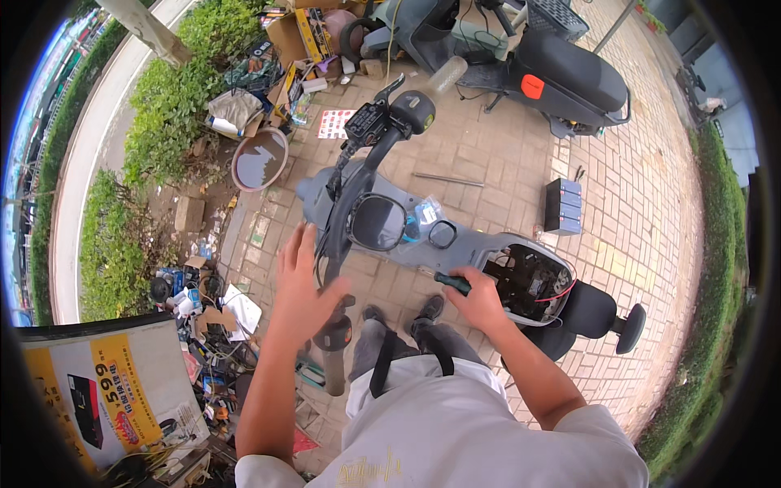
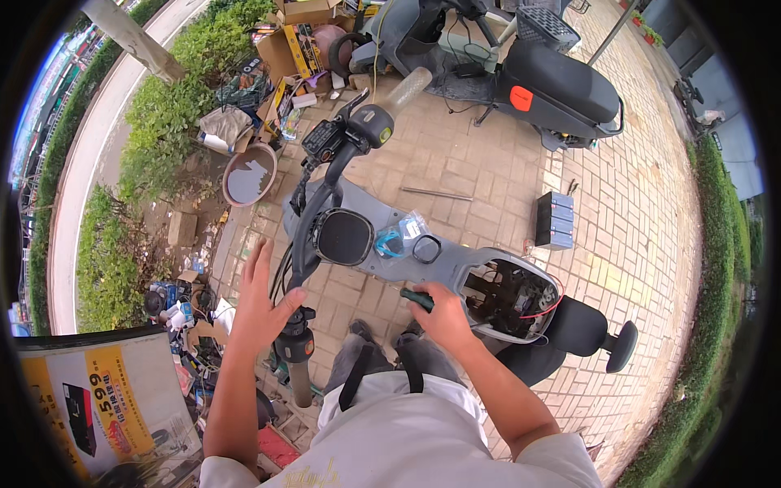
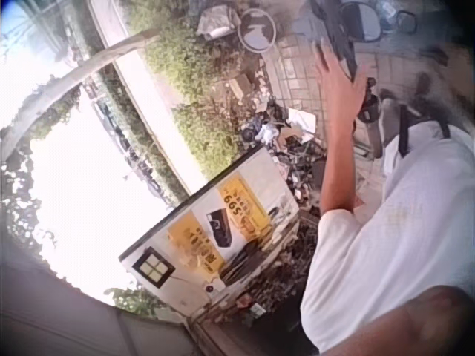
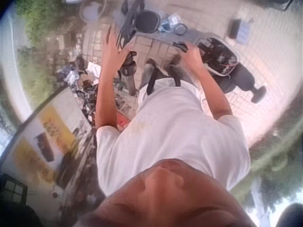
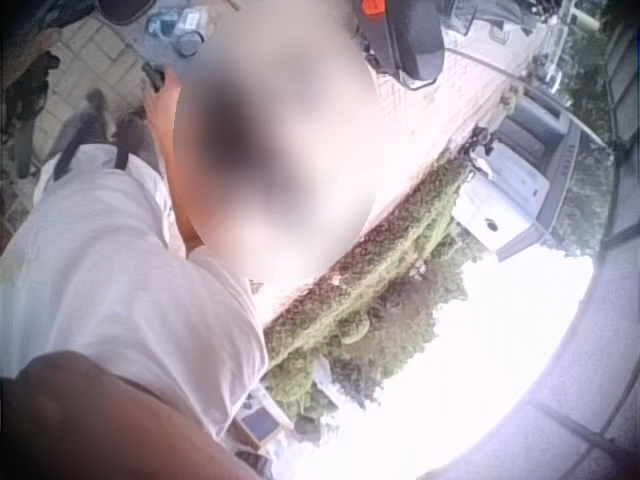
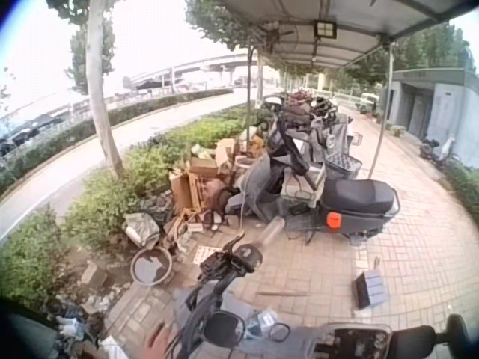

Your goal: The person removes the seat of an electric scooter using a power drill, then inspects and manipulates internal wiring and components. They retrieve a cable from the workshop and connect it to the scooter's internal system, then use a screwdriver on the handlebar area.

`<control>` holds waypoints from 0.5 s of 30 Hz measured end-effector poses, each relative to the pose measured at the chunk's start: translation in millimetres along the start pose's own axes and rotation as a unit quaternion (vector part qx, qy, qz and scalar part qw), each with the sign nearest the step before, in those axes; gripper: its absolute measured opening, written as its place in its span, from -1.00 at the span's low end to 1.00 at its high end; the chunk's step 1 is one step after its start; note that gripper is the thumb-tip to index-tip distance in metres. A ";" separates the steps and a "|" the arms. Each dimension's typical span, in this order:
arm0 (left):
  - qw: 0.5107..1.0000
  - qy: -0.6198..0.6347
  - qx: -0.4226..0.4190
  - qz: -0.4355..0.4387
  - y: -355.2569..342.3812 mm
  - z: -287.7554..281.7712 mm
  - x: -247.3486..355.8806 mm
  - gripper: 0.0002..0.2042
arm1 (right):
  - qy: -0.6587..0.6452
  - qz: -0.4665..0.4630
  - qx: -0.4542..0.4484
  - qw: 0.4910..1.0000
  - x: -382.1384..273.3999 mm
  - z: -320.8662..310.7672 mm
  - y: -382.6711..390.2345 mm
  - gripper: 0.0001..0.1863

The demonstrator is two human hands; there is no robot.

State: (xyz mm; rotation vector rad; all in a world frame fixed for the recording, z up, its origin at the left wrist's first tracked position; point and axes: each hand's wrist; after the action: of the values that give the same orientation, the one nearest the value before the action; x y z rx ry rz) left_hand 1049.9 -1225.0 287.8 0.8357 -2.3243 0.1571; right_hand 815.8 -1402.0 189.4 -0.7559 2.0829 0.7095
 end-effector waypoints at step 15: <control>0.986 -0.094 -0.072 0.118 36.5 -13.9 -44.1 -0.03 | 0.100 -0.106 0.175 0.974 -64.4 25.0 11.1 -0.70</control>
State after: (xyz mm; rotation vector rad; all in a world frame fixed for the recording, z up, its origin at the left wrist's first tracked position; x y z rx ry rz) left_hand 1061.0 -1168.6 275.0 0.5219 -2.5723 0.0100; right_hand 852.7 -1359.9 231.4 -0.8557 2.1829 0.1441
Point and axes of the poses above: each hand's wrist, its own y-axis away from the middle knuckle, its own z-axis out of the palm, x = y × z, and after that the axes turned 2 degrees about y, right-handed
